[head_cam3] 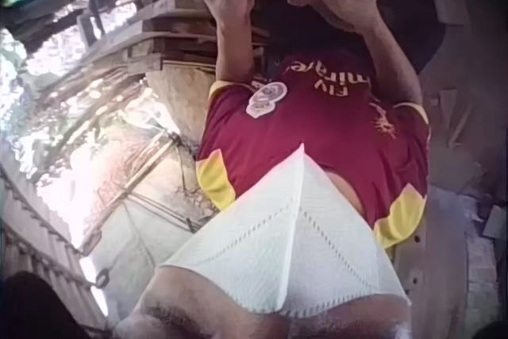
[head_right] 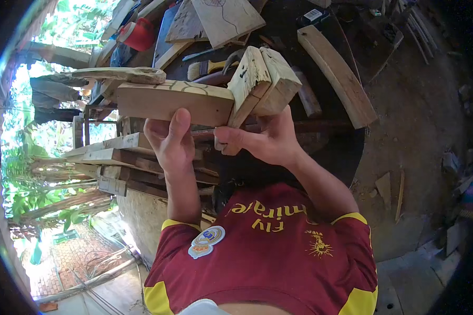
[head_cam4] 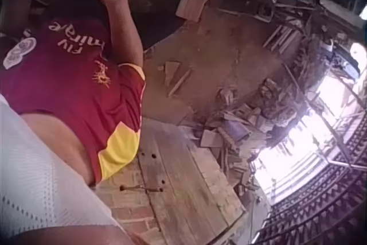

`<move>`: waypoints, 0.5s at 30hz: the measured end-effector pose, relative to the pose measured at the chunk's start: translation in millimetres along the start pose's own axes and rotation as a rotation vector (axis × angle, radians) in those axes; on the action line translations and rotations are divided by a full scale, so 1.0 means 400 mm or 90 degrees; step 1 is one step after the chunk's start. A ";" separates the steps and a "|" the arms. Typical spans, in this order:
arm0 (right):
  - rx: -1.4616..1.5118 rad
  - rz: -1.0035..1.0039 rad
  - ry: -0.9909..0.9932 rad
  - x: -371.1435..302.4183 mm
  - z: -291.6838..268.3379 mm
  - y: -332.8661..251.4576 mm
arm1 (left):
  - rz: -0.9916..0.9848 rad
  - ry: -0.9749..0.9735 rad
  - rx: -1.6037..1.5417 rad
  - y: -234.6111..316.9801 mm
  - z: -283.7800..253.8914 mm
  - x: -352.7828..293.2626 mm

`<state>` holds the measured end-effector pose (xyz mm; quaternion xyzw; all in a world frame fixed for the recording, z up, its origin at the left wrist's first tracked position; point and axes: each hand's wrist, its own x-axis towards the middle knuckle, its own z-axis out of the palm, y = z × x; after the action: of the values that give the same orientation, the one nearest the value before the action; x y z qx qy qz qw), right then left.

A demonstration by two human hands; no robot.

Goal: Sanding and carving a pattern into a piece of wood using a chisel and hammer.

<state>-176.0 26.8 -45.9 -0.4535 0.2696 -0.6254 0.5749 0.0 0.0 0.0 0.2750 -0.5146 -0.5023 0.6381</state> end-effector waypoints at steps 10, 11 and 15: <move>0.132 0.021 -0.007 -0.015 -0.012 -0.014 | -0.001 -0.059 0.040 0.004 -0.004 0.001; 0.136 0.041 -0.004 -0.015 -0.009 -0.012 | -0.009 -0.053 0.052 0.005 -0.006 0.003; 0.074 -0.008 0.043 -0.032 0.025 0.019 | -0.005 -0.004 0.044 0.005 -0.015 0.012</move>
<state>-164.5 39.4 -51.2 -0.4000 0.2493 -0.6583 0.5869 6.0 -4.7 1.6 0.2973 -0.5322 -0.4880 0.6247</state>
